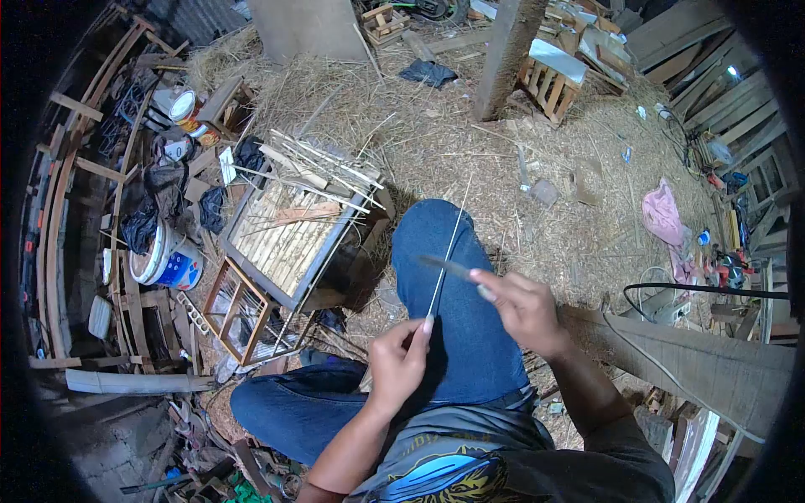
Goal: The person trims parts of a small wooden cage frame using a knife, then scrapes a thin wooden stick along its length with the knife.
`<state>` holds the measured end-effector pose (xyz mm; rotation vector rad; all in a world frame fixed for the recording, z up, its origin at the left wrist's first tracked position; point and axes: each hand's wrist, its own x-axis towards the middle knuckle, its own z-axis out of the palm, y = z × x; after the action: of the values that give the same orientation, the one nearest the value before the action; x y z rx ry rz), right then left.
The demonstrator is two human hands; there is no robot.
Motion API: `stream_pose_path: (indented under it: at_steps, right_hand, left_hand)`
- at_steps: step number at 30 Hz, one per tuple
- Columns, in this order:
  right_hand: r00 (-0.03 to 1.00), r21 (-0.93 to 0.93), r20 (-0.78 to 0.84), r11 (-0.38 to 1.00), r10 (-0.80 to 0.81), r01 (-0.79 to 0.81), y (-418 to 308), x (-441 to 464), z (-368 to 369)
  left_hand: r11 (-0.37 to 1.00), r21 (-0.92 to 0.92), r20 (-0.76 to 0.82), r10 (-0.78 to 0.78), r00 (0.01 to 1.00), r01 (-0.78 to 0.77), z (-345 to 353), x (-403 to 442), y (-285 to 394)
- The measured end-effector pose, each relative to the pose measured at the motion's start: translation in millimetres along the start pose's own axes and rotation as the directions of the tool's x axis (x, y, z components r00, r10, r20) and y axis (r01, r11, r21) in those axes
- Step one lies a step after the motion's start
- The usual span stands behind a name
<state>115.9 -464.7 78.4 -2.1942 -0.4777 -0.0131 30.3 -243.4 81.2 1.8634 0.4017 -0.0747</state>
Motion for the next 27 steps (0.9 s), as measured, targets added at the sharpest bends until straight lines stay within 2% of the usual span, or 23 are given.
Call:
stream_pose_path:
  at_steps: [2,8,12,13,15,19,21,22,24,27]
  right_hand:
    - [0.992,-0.101,0.069,0.988,-0.110,0.116,1,-1,3]
    - [0.978,-0.157,0.184,0.980,-0.095,0.125,9,5,0]
    - [0.978,-0.134,0.196,0.987,-0.066,0.093,14,5,4]
    - [0.983,-0.150,0.158,0.982,-0.095,0.119,18,5,8]
    - [0.985,-0.168,0.120,0.975,-0.124,0.143,22,5,12]
    - [0.984,-0.206,0.120,0.966,-0.132,0.155,20,6,14]
    - [0.984,-0.209,0.122,0.966,-0.132,0.156,19,5,14]
    - [0.987,-0.219,0.106,0.965,-0.122,0.143,18,5,15]
    - [0.989,-0.227,0.091,0.965,-0.113,0.131,19,4,17]
    - [0.987,-0.218,0.070,0.963,-0.144,0.156,20,4,16]
  left_hand:
    - [1.000,0.020,0.004,-0.013,1.000,0.013,9,15,3]
    - [1.000,0.011,0.011,0.018,1.000,-0.018,23,27,3]
    - [1.000,-0.021,0.034,0.001,0.999,0.000,24,30,-2]
    - [1.000,-0.020,0.034,-0.001,0.999,0.002,23,31,-1]
    - [0.993,-0.059,0.075,-0.098,0.992,0.103,20,31,2]
    - [0.986,-0.100,0.086,-0.127,0.988,0.136,16,27,-1]
    - [0.998,-0.060,0.006,-0.015,1.000,0.015,15,21,-9]
    - [0.998,-0.060,0.008,-0.014,1.000,0.015,13,18,-12]
    - [0.992,0.067,-0.012,0.108,0.994,-0.107,9,11,-18]
    - [0.990,0.075,-0.053,0.122,0.991,-0.118,8,3,-17]
